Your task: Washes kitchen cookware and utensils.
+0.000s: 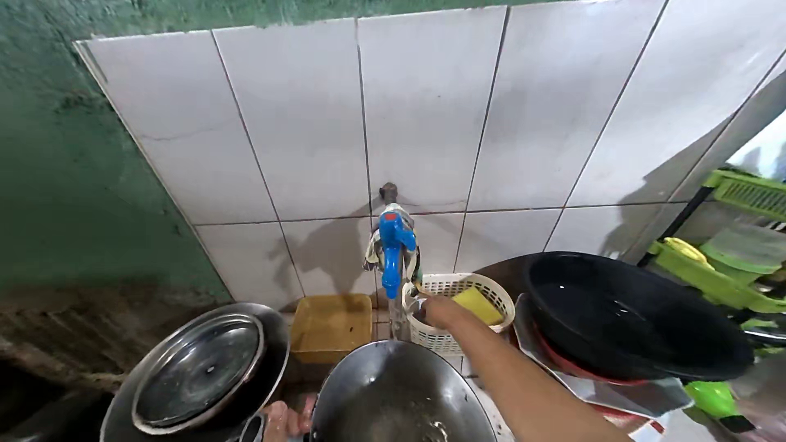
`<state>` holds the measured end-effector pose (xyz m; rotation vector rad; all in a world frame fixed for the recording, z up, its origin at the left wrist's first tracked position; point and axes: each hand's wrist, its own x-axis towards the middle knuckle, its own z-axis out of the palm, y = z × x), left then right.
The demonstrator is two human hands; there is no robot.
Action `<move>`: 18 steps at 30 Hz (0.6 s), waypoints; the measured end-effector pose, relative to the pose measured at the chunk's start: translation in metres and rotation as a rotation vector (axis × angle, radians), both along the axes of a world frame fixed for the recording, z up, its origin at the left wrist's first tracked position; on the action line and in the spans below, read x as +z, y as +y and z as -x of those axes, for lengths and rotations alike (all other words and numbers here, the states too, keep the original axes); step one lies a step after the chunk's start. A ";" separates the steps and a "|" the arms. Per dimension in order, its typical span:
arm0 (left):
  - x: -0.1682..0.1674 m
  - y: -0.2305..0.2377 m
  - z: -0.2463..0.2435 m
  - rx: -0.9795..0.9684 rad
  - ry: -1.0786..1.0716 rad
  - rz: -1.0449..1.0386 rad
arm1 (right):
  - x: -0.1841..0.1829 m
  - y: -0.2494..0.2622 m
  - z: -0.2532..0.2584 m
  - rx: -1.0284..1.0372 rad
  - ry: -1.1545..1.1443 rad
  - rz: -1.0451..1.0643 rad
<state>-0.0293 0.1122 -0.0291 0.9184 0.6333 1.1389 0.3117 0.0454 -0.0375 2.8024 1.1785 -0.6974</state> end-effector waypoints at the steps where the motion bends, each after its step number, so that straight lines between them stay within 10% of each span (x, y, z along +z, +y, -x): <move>1: -0.002 0.000 -0.001 -0.004 -0.018 0.013 | -0.003 0.003 -0.002 -0.027 -0.003 0.027; 18: -0.007 -0.021 -0.009 0.057 0.049 0.083 | 0.040 -0.067 0.011 -0.201 -0.015 -0.518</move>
